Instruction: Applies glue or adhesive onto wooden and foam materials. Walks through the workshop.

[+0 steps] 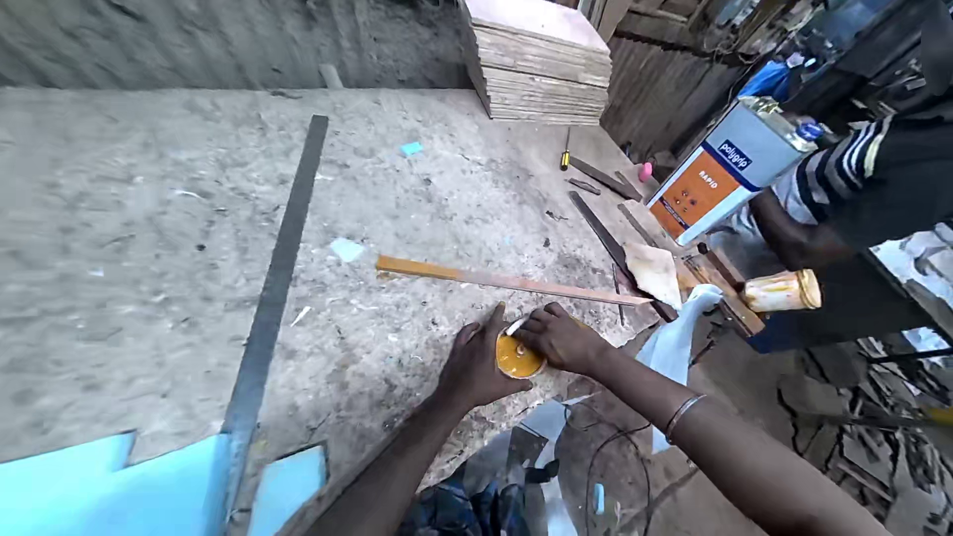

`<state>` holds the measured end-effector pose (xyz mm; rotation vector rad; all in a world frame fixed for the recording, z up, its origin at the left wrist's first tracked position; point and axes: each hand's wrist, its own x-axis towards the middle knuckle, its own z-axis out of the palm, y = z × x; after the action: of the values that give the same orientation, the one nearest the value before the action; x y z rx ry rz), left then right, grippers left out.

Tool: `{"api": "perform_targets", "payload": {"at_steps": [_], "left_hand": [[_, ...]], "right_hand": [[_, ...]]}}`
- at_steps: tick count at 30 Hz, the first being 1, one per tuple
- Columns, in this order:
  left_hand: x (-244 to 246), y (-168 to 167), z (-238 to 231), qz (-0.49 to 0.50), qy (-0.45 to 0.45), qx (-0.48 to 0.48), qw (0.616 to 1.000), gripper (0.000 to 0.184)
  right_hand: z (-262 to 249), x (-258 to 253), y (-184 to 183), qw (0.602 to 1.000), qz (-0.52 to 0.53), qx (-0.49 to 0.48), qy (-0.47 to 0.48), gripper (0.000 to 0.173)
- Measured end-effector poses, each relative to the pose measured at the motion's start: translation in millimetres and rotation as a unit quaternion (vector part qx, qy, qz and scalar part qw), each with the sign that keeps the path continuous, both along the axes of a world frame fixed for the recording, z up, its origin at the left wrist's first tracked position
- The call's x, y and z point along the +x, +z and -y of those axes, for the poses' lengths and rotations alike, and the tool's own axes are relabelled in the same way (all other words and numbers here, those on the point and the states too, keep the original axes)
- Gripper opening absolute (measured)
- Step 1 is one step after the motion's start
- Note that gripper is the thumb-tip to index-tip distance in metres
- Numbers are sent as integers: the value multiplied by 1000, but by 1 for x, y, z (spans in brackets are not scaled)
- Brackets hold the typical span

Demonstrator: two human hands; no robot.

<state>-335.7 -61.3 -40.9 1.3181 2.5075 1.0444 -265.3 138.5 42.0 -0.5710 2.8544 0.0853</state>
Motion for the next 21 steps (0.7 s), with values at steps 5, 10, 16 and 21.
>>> {"api": "perform_targets", "payload": {"at_steps": [5, 10, 16, 21], "left_hand": [[0, -2, 0, -3, -6, 6, 1000, 142], [0, -1, 2, -5, -6, 4, 1000, 142], [-2, 1, 1, 8, -13, -13, 1000, 127], [-1, 6, 3, -4, -18, -15, 1000, 123]], "right_hand": [[15, 22, -4, 988, -5, -27, -153, 29], [59, 43, 1, 933, -5, -57, -356, 33], [100, 40, 0, 875, -17, -106, -473, 25], [103, 23, -10, 919, -40, -89, -383, 19]]}}
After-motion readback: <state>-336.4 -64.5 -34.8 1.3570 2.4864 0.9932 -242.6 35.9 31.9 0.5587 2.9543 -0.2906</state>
